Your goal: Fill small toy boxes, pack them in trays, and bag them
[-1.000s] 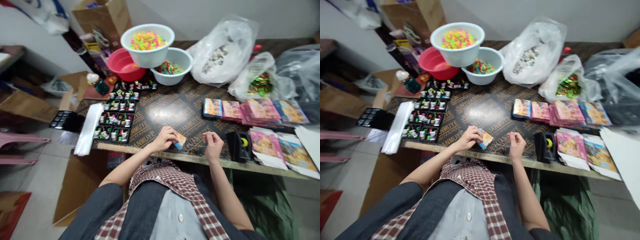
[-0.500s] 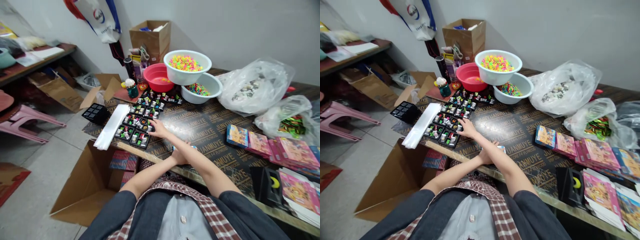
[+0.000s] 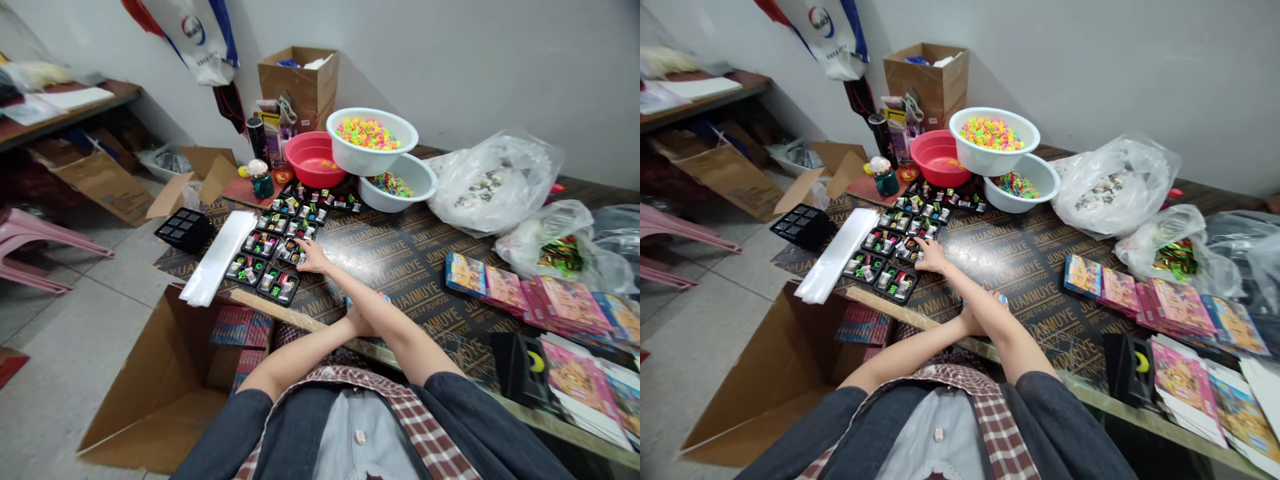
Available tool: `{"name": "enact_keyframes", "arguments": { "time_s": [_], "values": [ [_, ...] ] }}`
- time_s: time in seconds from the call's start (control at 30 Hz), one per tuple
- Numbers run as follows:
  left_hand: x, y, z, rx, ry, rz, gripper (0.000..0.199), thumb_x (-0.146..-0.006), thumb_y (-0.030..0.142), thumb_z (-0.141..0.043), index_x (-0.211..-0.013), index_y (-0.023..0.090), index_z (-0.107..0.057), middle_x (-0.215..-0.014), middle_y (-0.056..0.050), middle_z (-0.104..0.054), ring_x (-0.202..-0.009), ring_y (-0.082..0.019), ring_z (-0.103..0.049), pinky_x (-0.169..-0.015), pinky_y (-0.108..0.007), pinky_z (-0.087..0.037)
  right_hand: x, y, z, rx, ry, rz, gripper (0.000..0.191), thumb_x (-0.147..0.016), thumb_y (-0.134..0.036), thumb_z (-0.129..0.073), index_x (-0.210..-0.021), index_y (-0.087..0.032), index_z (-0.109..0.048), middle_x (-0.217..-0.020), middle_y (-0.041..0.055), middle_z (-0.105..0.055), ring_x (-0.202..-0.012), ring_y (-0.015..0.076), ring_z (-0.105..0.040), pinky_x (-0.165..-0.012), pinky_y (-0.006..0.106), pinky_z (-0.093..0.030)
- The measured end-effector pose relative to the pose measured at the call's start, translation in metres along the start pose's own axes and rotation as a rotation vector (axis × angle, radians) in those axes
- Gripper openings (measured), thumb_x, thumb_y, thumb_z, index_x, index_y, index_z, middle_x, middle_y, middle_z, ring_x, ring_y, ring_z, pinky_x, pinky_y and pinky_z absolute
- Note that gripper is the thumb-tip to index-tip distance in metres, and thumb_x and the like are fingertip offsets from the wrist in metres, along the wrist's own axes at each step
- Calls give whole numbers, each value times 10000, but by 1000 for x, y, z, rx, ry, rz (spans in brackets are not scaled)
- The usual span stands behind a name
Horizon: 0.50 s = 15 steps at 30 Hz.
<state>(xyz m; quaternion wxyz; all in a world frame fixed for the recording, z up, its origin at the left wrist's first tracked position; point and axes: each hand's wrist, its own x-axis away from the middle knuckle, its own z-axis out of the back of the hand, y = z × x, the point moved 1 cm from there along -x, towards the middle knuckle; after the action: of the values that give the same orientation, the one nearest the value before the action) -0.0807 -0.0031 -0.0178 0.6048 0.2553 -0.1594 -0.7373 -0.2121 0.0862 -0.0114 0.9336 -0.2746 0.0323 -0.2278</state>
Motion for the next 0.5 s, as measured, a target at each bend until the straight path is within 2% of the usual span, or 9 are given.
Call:
{"name": "enact_keyframes", "arguments": {
  "time_s": [0.1, 0.2, 0.27, 0.37, 0.43, 0.5],
  "values": [
    [-6, 6, 5, -87, -240, -51, 476, -752, 301, -743, -1182, 133, -625, -1239, -137, -646, -1195, -390, -562, -1047, -454, -463, 26, 22, 18, -28, 61, 19, 927, -675, -325, -721, -1522, -208, -364, -1355, 156, -507, -1224, 344, -467, -1033, 484, -377],
    [-9, 10, 17, -164, -350, -46, 594, -685, 329, -792, -1205, 101, -618, -1267, -220, -615, -1221, -425, -539, -1059, -525, -422, 68, 62, 47, -18, 149, -30, 931, -668, -335, -718, -1522, -214, -370, -1364, 153, -510, -1237, 349, -457, -1039, 487, -355],
    [-8, 9, 27, -223, -396, -35, 624, -661, 331, -800, -1204, 87, -613, -1240, -264, -597, -1195, -429, -547, -1016, -550, -426, 105, 96, 69, 9, 210, -135, 927, -663, -339, -716, -1519, -224, -381, -1375, 160, -508, -1250, 364, -446, -1032, 497, -351],
    [-7, 3, 43, -294, -444, -6, 674, -619, 300, -803, -1225, 95, -591, -1166, -244, -600, -1104, -406, -577, -965, -528, -436, 172, 142, 95, 75, 261, -330, 921, -659, -332, -717, -1515, -226, -395, -1388, 177, -500, -1264, 382, -433, -1018, 507, -355],
    [-8, -4, 53, -316, -416, 2, 809, -594, 271, -796, -1338, 122, -515, -1174, -215, -584, -1082, -393, -570, -944, -510, -440, 218, 162, 100, 113, 247, -422, 920, -660, -316, -719, -1516, -215, -397, -1388, 183, -498, -1270, 382, -431, -1021, 508, -349],
    [-12, -12, 59, -330, -371, -3, 966, -566, 240, -790, -1444, 133, -402, -1196, -207, -555, -1072, -389, -558, -935, -499, -437, 261, 171, 96, 120, 198, -464, 922, -662, -305, -725, -1518, -218, -393, -1383, 179, -501, -1263, 374, -442, -1027, 512, -341]
  ]
}}
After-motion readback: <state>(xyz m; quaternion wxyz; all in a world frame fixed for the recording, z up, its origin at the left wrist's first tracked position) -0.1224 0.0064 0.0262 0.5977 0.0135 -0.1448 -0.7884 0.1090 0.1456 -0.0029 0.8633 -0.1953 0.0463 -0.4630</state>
